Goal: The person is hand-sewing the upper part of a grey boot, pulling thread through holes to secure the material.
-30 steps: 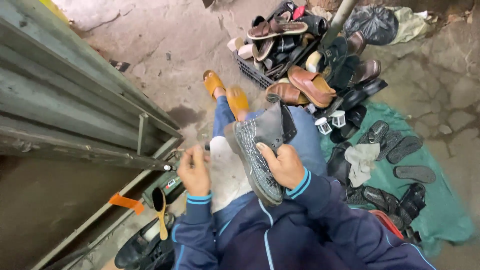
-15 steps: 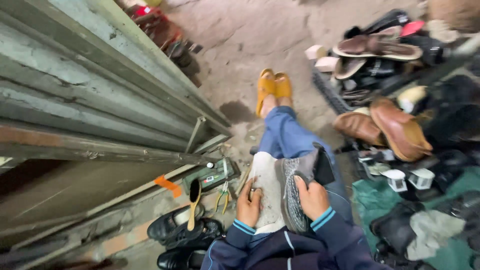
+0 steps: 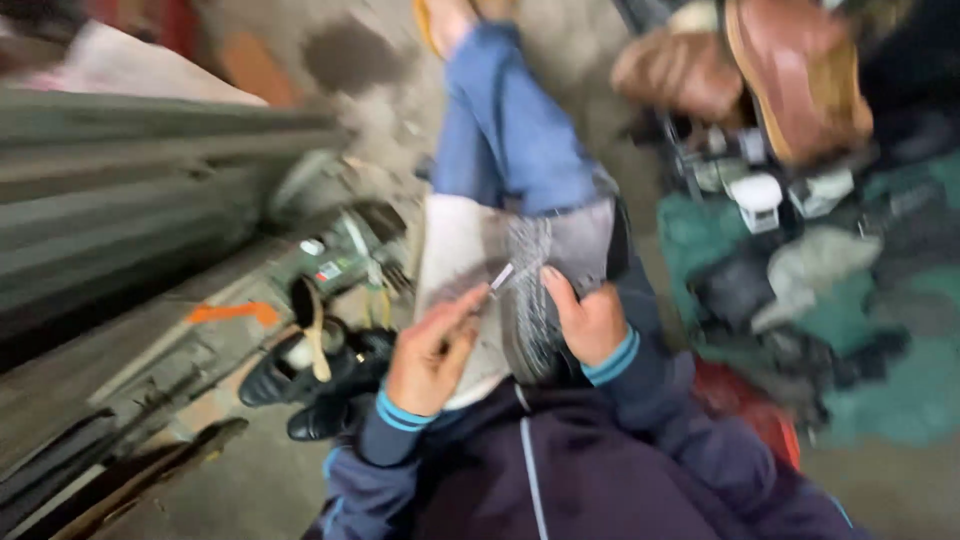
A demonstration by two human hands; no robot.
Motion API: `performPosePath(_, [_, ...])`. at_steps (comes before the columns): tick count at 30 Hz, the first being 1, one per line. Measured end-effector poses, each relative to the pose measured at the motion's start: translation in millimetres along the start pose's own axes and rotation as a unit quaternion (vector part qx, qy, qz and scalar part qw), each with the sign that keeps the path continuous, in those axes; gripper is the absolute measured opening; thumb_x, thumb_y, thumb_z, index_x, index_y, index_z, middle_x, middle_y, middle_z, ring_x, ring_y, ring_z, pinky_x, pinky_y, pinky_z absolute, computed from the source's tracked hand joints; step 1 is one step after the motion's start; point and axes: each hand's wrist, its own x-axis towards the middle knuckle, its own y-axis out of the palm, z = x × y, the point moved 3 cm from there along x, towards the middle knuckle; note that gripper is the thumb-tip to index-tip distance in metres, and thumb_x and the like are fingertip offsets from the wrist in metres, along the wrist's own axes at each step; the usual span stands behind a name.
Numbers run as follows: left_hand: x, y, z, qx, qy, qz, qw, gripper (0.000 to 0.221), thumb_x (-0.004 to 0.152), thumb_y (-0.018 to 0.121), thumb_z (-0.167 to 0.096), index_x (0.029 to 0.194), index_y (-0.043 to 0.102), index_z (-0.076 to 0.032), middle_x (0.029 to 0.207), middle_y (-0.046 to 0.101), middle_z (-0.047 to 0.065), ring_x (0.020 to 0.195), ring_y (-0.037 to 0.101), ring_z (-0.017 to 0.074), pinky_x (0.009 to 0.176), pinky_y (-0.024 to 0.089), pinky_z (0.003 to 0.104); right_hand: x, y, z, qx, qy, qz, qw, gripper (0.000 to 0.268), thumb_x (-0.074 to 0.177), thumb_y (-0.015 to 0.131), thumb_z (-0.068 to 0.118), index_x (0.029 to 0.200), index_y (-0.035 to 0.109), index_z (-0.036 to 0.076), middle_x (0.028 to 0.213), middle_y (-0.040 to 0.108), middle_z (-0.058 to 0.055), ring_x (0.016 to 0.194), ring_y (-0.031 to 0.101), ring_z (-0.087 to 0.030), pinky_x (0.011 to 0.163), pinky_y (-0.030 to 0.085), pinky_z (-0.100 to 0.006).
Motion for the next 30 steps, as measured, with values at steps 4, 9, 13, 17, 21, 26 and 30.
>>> performPosePath(4, [1, 3, 1, 0.067, -0.026, 0.06, 0.996, 0.042, 0.094, 0.065, -0.005, 0.134, 0.072, -0.017, 0.081, 0.068, 0.006, 0.066, 0.069, 0.0253, 0.065, 0.058, 0.036, -1, -13, 8, 0.052, 0.02, 0.002, 0.998, 0.028, 0.098, 0.072, 0.02, 0.119, 0.074, 0.0, 0.108, 0.076, -0.019, 0.106, 0.071, -0.035, 0.093, 0.062, -0.049])
performPosePath(9, [9, 4, -1, 0.138, -0.012, 0.098, 0.986, 0.033, 0.101, 0.061, -0.013, 0.13, 0.074, -0.021, 0.079, 0.065, 0.0, 0.058, 0.064, 0.0272, 0.056, 0.054, 0.034, -1, -16, 15, 0.039, 0.048, 0.015, 0.998, 0.023, 0.098, 0.075, 0.017, 0.114, 0.075, 0.001, 0.109, 0.077, -0.016, 0.111, 0.072, -0.023, 0.095, 0.06, -0.044])
performPosePath(13, [19, 11, -9, 0.141, -0.01, 0.108, 0.984, 0.034, 0.101, 0.058, -0.009, 0.13, 0.074, -0.018, 0.077, 0.063, 0.003, 0.058, 0.064, 0.0283, 0.057, 0.054, 0.033, -5, -14, 8, 0.058, -0.012, 0.02, 0.998, 0.03, 0.1, 0.071, 0.01, 0.126, 0.068, -0.004, 0.121, 0.073, -0.019, 0.12, 0.066, -0.027, 0.1, 0.057, -0.047])
performPosePath(17, [25, 17, -10, 0.165, -0.001, 0.12, 0.979, 0.037, 0.102, 0.057, -0.012, 0.134, 0.072, -0.024, 0.076, 0.06, -0.001, 0.058, 0.063, 0.0266, 0.057, 0.054, 0.035, -11, -12, 0, 0.07, -0.045, 0.012, 0.996, 0.033, 0.104, 0.065, 0.008, 0.135, 0.061, -0.004, 0.131, 0.068, -0.019, 0.127, 0.06, -0.028, 0.108, 0.052, -0.049])
performPosePath(21, [27, 18, -10, 0.213, 0.015, 0.127, 0.969, 0.035, 0.105, 0.055, -0.015, 0.134, 0.072, -0.026, 0.078, 0.059, 0.002, 0.061, 0.063, 0.0325, 0.057, 0.053, 0.04, -13, -12, 4, 0.086, -0.047, 0.002, 0.995, 0.034, 0.106, 0.061, 0.006, 0.139, 0.059, -0.004, 0.134, 0.066, -0.018, 0.13, 0.059, -0.029, 0.111, 0.051, -0.049])
performPosePath(26, [20, 19, -5, 0.243, 0.009, 0.154, 0.958, 0.039, 0.107, 0.053, -0.015, 0.142, 0.064, -0.026, 0.083, 0.053, 0.0, 0.06, 0.057, 0.027, 0.051, 0.047, 0.039, -18, -17, 12, 0.072, 0.023, 0.037, 0.996, 0.014, 0.107, 0.058, 0.013, 0.101, 0.054, 0.001, 0.097, 0.06, -0.006, 0.094, 0.056, -0.018, 0.089, 0.051, -0.038])
performPosePath(30, [15, 20, -4, 0.285, 0.011, 0.17, 0.943, 0.052, 0.1, 0.058, -0.008, 0.149, 0.057, -0.024, 0.086, 0.045, 0.0, 0.057, 0.048, 0.0235, 0.042, 0.037, 0.039, -14, -18, 30, 0.039, 0.035, 0.075, 0.996, 0.045, 0.109, 0.052, 0.017, 0.067, 0.039, 0.011, 0.071, 0.042, 0.003, 0.07, 0.041, -0.014, 0.081, 0.046, -0.031])
